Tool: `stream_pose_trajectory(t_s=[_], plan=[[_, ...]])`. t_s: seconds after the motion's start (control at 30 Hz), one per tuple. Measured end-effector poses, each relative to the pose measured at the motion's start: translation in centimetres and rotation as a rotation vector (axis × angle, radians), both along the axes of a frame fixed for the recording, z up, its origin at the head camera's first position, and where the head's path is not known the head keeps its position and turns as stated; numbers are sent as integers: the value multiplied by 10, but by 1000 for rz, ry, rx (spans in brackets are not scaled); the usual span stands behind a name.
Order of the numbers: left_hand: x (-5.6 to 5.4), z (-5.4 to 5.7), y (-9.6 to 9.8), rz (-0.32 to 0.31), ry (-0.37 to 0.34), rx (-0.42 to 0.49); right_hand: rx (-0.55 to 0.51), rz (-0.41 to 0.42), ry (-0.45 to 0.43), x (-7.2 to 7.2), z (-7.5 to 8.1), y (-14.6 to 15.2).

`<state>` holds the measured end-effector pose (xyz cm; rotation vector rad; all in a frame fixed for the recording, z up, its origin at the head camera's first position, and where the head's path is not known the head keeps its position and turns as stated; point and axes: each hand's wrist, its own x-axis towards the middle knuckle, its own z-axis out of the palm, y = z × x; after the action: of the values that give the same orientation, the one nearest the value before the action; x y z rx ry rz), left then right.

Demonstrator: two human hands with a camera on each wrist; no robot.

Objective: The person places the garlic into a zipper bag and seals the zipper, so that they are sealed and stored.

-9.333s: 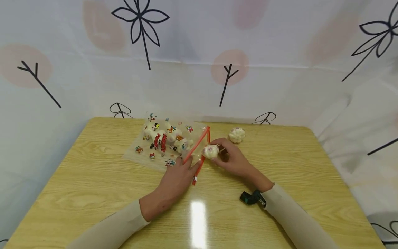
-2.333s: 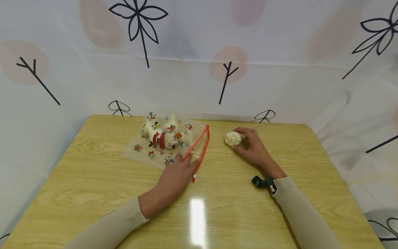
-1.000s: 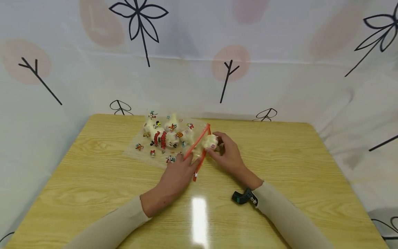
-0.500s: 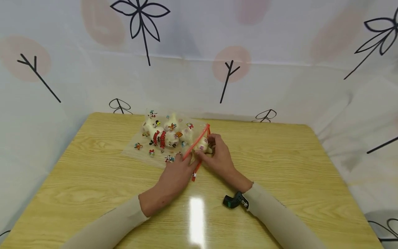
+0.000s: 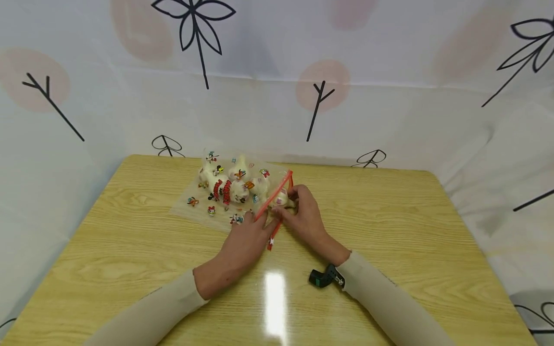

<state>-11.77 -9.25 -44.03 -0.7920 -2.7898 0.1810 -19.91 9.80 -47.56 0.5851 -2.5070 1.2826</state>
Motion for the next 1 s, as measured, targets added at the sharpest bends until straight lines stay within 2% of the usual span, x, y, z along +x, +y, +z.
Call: stream_pose_trajectory(t_s=[0.2, 0.43, 0.7, 1.0], plan=[[-1, 0, 0, 3, 2, -30, -30, 34, -46, 1, 1, -5], [-1, 0, -1, -7, -2, -29, -88, 87, -25, 1, 1, -7], [-1, 1, 0, -12, 12, -24, -45, 116, 54, -1, 1, -6], [-1, -1, 0, -12, 30, -12, -18, 109, 54, -9, -3, -17]])
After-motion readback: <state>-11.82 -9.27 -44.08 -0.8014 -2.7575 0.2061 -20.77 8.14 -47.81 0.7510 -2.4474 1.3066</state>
